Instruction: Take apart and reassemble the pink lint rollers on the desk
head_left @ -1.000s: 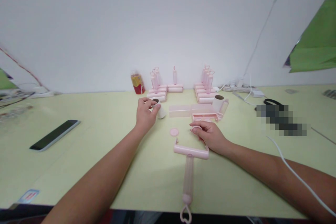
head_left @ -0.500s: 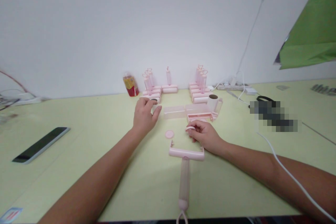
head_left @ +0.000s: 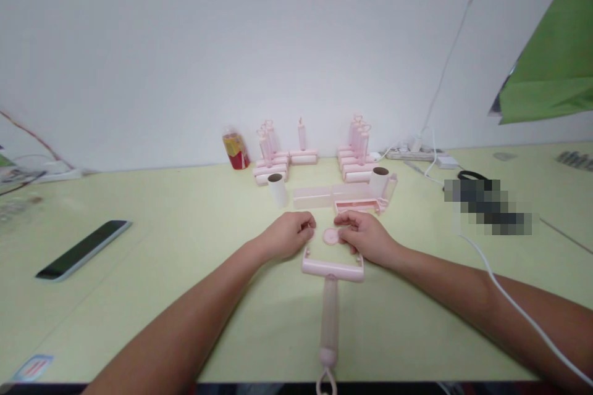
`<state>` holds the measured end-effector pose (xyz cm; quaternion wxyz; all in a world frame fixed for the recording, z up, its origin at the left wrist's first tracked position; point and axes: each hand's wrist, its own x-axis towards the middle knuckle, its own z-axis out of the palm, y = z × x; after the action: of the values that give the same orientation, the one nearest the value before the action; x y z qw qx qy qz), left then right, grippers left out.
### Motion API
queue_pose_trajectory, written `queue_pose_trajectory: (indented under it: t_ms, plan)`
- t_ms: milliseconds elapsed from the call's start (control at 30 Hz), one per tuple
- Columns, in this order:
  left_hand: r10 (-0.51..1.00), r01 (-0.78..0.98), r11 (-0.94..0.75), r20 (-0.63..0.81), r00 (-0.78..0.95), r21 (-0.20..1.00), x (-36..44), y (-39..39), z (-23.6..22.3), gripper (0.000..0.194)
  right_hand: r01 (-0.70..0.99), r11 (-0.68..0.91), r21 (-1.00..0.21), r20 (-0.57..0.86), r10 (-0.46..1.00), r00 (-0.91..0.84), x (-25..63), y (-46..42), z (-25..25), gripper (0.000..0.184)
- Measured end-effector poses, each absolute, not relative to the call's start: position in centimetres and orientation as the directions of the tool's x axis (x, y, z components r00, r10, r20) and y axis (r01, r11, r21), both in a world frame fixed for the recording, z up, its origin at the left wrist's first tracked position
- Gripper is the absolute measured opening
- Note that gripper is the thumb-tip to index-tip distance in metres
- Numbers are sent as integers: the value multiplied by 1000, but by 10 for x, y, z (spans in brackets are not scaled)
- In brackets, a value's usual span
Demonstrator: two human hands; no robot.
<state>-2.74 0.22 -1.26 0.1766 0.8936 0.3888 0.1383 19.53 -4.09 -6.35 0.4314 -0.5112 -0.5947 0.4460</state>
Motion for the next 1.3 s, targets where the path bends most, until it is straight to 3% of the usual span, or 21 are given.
queue_pose_trajectory:
  t_ms: [233,500,867,1300]
  plan:
    - [668,640,-740,123,733,206,-5,-34,16,33,199,94,-976,71,990,-118,195,-43,-60,27]
    - [745,745,-667,23,666,27,13,-59,9,61,116,99,-988,85,989,-120,195,-42,-61,25]
    - [796,798,-602,104,596,32,7,-39,1,67,23,106,-994,104,991,-79,194,-41,-62,24]
    - [796,795,-604,86,599,56,-3,-37,-1,60,-40,90,-995,93,993,-78,193,-40,-64,23]
